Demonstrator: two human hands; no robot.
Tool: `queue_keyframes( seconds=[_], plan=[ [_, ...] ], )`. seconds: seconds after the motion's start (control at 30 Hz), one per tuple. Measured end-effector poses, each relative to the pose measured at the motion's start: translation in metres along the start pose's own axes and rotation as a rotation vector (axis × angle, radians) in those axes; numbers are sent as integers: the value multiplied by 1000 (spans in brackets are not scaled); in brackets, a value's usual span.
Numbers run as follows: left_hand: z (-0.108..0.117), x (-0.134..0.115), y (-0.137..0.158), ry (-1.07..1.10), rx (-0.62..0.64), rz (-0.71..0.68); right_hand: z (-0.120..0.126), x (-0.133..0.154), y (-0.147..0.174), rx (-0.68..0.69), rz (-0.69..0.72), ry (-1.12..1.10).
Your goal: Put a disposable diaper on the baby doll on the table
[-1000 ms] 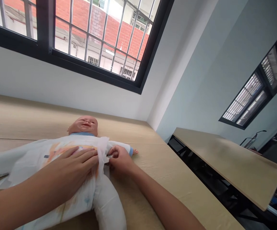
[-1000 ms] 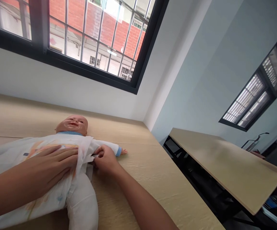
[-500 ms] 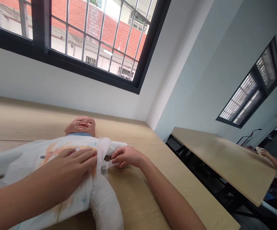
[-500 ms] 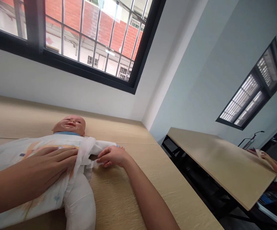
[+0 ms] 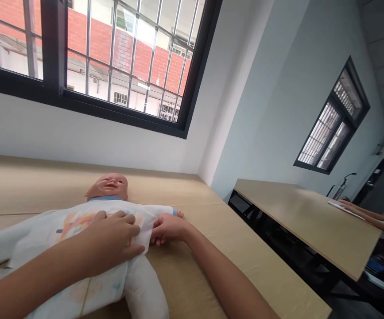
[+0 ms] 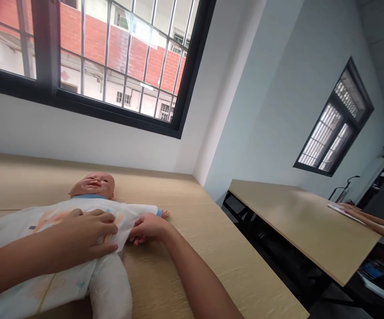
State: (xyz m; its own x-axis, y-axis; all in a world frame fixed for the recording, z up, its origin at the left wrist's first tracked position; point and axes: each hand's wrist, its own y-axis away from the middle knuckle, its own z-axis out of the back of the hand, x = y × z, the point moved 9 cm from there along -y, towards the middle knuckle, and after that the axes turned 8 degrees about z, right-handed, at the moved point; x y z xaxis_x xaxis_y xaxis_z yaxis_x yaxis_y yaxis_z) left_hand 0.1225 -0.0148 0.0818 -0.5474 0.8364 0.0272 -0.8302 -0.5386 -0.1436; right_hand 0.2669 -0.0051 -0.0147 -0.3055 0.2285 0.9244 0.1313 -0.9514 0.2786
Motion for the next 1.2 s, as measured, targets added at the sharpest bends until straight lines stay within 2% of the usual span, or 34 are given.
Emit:
queue_keyframes(
  seconds=[0.1, 0.2, 0.33, 0.43, 0.57, 0.67, 0.8, 0.87, 1.2],
  plan=[
    [-1, -10, -11, -63, 102, 89, 3, -5, -4, 2, 5, -21],
    [-5, -15, -18, -122, 114, 70, 3, -8, -6, 24, -4, -40],
    [-19, -5, -27, -92, 131, 72, 3, -11, -10, 77, -2, -65],
    [-28, 6, -34, -76, 183, 161, 3, -13, -12, 111, 26, -71],
    [-32, 8, -38, -63, 244, 255, 3, -13, -13, 120, 42, -84],
    [-27, 4, -37, -87, 180, 263, 5, -12, -12, 98, 41, -97],
    [-21, -5, -35, -100, 71, 181, 6, -12, -9, 82, 17, -91],
    [-25, -5, -33, -97, 97, 172, 8, -12, -8, 65, 13, -85],
    [-33, 11, -29, -10, 167, 322, 14, 0, 10, -5, -30, -38]
  ],
)
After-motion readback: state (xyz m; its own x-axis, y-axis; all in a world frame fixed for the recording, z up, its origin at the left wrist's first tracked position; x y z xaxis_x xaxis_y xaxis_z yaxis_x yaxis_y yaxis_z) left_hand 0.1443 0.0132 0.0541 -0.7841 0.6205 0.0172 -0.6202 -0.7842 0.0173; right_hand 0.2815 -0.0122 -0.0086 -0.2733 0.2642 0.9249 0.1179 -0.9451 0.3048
